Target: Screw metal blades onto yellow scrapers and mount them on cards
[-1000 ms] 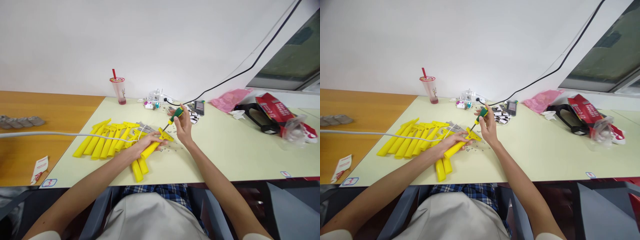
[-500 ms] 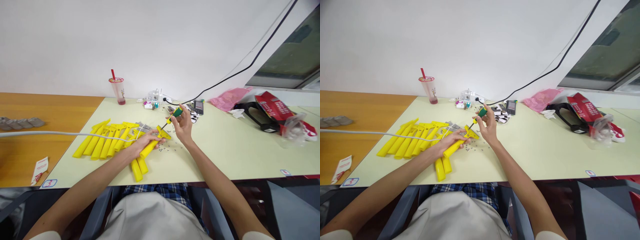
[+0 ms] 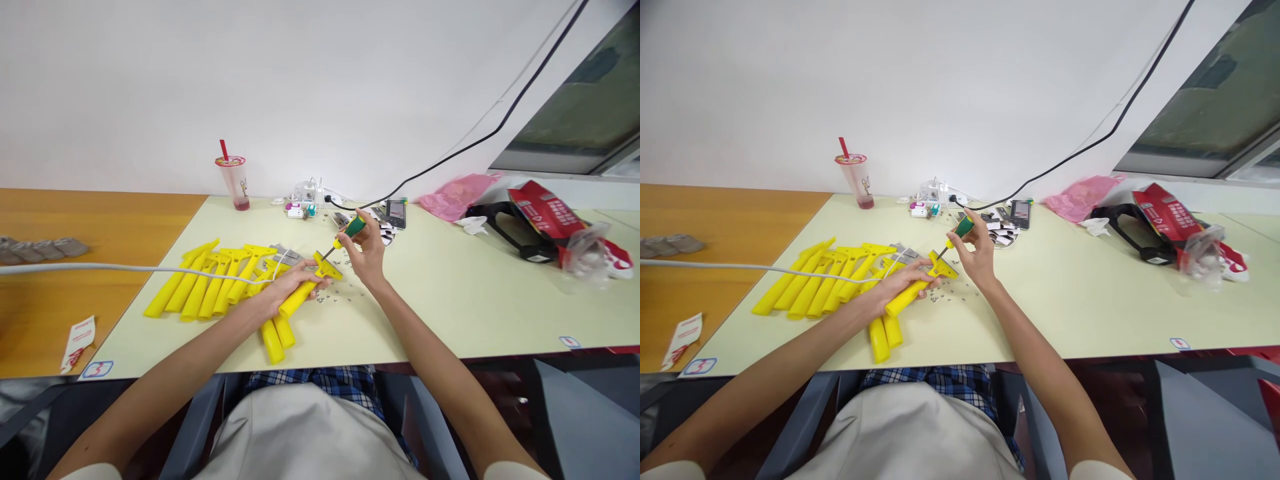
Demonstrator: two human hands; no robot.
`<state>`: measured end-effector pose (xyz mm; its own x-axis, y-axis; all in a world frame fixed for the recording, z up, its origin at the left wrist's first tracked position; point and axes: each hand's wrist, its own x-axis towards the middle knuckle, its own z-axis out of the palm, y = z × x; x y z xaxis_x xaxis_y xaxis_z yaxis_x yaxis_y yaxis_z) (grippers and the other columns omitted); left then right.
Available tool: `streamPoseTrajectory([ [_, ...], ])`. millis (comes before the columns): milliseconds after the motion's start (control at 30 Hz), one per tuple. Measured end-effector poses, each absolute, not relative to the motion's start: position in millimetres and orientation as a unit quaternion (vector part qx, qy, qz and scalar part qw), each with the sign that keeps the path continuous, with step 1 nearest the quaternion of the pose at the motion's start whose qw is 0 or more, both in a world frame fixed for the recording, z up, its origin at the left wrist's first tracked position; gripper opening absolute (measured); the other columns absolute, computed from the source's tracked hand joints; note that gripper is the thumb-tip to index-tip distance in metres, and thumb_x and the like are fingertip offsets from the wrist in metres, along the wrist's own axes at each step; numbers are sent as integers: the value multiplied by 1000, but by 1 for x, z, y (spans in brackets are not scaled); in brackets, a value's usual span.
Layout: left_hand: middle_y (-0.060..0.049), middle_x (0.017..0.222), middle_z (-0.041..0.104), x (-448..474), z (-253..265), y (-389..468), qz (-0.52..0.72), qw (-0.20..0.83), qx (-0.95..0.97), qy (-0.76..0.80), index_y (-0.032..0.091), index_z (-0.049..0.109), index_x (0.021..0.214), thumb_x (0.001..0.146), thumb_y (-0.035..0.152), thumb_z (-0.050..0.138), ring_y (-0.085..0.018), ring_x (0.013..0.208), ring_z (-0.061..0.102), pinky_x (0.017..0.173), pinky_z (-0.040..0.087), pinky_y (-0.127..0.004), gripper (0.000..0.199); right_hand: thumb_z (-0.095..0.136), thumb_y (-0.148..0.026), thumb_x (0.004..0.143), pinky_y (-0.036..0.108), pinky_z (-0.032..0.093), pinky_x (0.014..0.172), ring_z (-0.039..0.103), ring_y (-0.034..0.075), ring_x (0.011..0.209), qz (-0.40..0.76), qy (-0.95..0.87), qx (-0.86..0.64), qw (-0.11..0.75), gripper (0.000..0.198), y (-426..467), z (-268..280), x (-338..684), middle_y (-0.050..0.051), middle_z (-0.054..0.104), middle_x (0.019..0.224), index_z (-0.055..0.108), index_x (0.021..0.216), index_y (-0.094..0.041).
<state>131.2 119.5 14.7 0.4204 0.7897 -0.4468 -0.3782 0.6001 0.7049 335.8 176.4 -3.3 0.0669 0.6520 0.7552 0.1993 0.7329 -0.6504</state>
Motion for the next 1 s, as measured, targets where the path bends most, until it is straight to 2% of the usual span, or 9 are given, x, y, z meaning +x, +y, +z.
streamPoseTrajectory([
  [167, -17, 113, 80, 131, 14, 120, 368, 798, 260, 400, 22, 51, 125, 81, -6, 75, -22, 87, 83, 49, 50, -17, 57, 62, -55, 111, 50, 70, 96, 80, 27, 110, 219, -687, -289, 630, 65, 176, -4, 336, 12, 72, 137, 39, 170, -38],
  [333, -15, 111, 81, 131, 13, 121, 366, 801, 261, 396, 22, 51, 124, 80, -5, 73, -20, 80, 81, 48, 51, -17, 56, 74, -53, 105, 45, 71, 90, 78, 25, 100, 187, -674, -306, 646, 66, 176, -6, 334, 7, 74, 114, 51, 165, -36],
  [400, -15, 111, 81, 132, 13, 120, 366, 801, 265, 392, 22, 52, 122, 80, -5, 73, -18, 76, 80, 48, 51, -18, 54, 70, -53, 108, 46, 70, 93, 78, 26, 105, 188, -675, -298, 649, 65, 176, -5, 335, 8, 74, 117, 49, 167, -37],
  [467, -15, 111, 81, 132, 14, 121, 372, 798, 263, 395, 22, 52, 120, 80, -6, 73, -18, 77, 80, 49, 51, -17, 53, 63, -53, 112, 49, 70, 96, 78, 28, 113, 213, -684, -275, 641, 64, 176, -5, 335, 10, 73, 130, 41, 171, -39],
  [533, -14, 112, 81, 132, 14, 121, 377, 794, 258, 402, 22, 52, 119, 79, -7, 72, -19, 80, 81, 48, 51, -17, 53, 60, -53, 113, 52, 70, 98, 79, 28, 113, 236, -690, -263, 632, 65, 175, -4, 334, 11, 73, 136, 37, 172, -41],
  [700, -15, 112, 81, 131, 13, 122, 364, 796, 264, 405, 22, 52, 124, 80, -5, 73, -22, 86, 83, 49, 52, -17, 56, 76, -53, 104, 46, 70, 87, 79, 25, 98, 204, -676, -304, 639, 67, 174, -3, 334, 5, 76, 111, 49, 164, -40],
  [867, -17, 117, 81, 130, 9, 123, 367, 798, 267, 397, 22, 51, 127, 78, -4, 77, -23, 90, 84, 51, 53, -18, 62, 63, -54, 111, 50, 68, 99, 77, 28, 115, 251, -689, -271, 624, 68, 174, -3, 333, 11, 73, 134, 35, 172, -41],
  [933, -16, 117, 81, 130, 7, 123, 369, 798, 264, 397, 22, 51, 127, 77, -4, 77, -23, 89, 84, 51, 53, -17, 62, 68, -51, 109, 50, 68, 97, 78, 27, 109, 256, -686, -272, 624, 69, 175, -4, 333, 10, 74, 130, 38, 171, -41],
  [1000, -16, 115, 81, 130, 6, 124, 369, 798, 267, 394, 22, 51, 127, 77, -3, 77, -23, 88, 84, 50, 53, -18, 61, 74, -48, 106, 48, 69, 93, 77, 26, 100, 233, -677, -288, 636, 68, 175, -4, 333, 7, 74, 117, 46, 167, -40],
])
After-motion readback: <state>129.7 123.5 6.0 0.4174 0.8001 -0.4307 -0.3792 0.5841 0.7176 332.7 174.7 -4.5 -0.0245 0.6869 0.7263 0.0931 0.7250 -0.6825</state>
